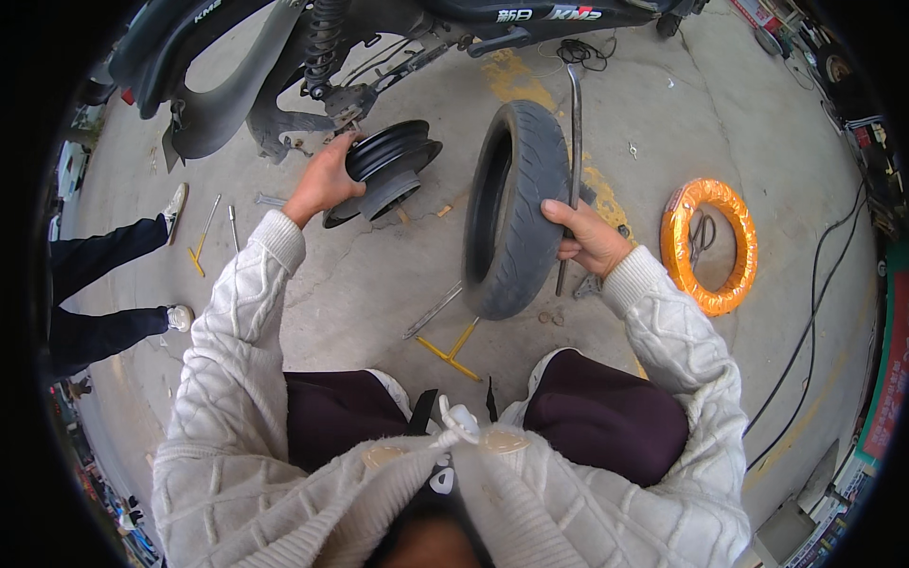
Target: The person removes the old tire from a scooter wheel using tire levers, then unwraps a new tire from orange packaging and fits it onto the wheel rim. The person uses both hands to pry the tire off and to seat the new tire onto the rim.
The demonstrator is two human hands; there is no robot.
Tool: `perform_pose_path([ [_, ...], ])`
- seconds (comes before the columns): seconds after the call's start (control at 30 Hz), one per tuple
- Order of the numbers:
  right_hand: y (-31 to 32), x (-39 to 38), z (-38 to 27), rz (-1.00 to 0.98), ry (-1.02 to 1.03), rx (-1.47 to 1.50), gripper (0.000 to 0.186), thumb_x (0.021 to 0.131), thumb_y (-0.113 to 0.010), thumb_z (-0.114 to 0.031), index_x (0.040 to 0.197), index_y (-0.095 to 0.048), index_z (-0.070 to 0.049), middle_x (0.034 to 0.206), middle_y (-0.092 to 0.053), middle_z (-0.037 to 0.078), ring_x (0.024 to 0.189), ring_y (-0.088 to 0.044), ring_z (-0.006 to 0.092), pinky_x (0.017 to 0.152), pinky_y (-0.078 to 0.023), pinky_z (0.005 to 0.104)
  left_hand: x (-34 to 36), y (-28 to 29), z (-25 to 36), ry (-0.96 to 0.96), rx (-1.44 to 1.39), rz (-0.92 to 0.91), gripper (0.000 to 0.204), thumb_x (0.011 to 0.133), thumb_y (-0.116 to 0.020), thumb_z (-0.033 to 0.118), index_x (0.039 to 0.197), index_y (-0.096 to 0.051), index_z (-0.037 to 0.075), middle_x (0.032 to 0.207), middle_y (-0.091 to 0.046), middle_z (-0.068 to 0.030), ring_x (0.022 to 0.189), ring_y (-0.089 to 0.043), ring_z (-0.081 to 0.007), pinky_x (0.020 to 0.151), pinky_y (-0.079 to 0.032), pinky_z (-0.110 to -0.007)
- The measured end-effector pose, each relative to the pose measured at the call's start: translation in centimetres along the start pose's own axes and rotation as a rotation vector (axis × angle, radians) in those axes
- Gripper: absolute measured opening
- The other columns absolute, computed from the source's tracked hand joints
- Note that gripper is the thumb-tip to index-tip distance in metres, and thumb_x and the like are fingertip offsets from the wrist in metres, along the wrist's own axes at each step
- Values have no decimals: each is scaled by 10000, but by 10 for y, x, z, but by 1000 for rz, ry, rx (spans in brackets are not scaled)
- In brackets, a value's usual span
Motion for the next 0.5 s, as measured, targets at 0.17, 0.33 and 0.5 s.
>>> perform_pose_path([
  [0.17, 8, 0, -3, -4, 3, 10, 467, 816, -745, -464, 1051, -545, -114, 711, -516, -44, 444, -283, 23, 410, -200, 187, -12, -6, 3, -25, 52, 0, 686, 595, -770, 103, 1233, -523, 53, 1163, -600, -159, 1072, -597, -361, 901, -495, -416],
  [0.33, 16, 4, -4, 17, 10, 27, 463, 817, -747, -454, 1054, -545, -112, 703, -519, -39, 452, -287, 34, 429, -206, 199, -17, -14, 5, -24, 47, -5, 704, 606, -771, 86, 1247, -478, 78, 1178, -577, -160, 1058, -587, -382, 868, -504, -435],
  [0.5, 24, 4, -4, 43, -3, 11, 410, 831, -738, -457, 971, -560, -115, 678, -499, -45, 453, -278, 38, 433, -195, 204, -20, -15, 9, -21, 54, 4, 715, 621, -778, 83, 1267, -474, 81, 1140, -562, -164, 1034, -583, -395, 858, -503, -444],
])
Point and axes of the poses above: each hand's wrist, its own x-axis towards the middle knuckle, its own y-axis out of the back of the hand, z = x × y, the point moved 8 cm from there along x, towards the middle knuckle
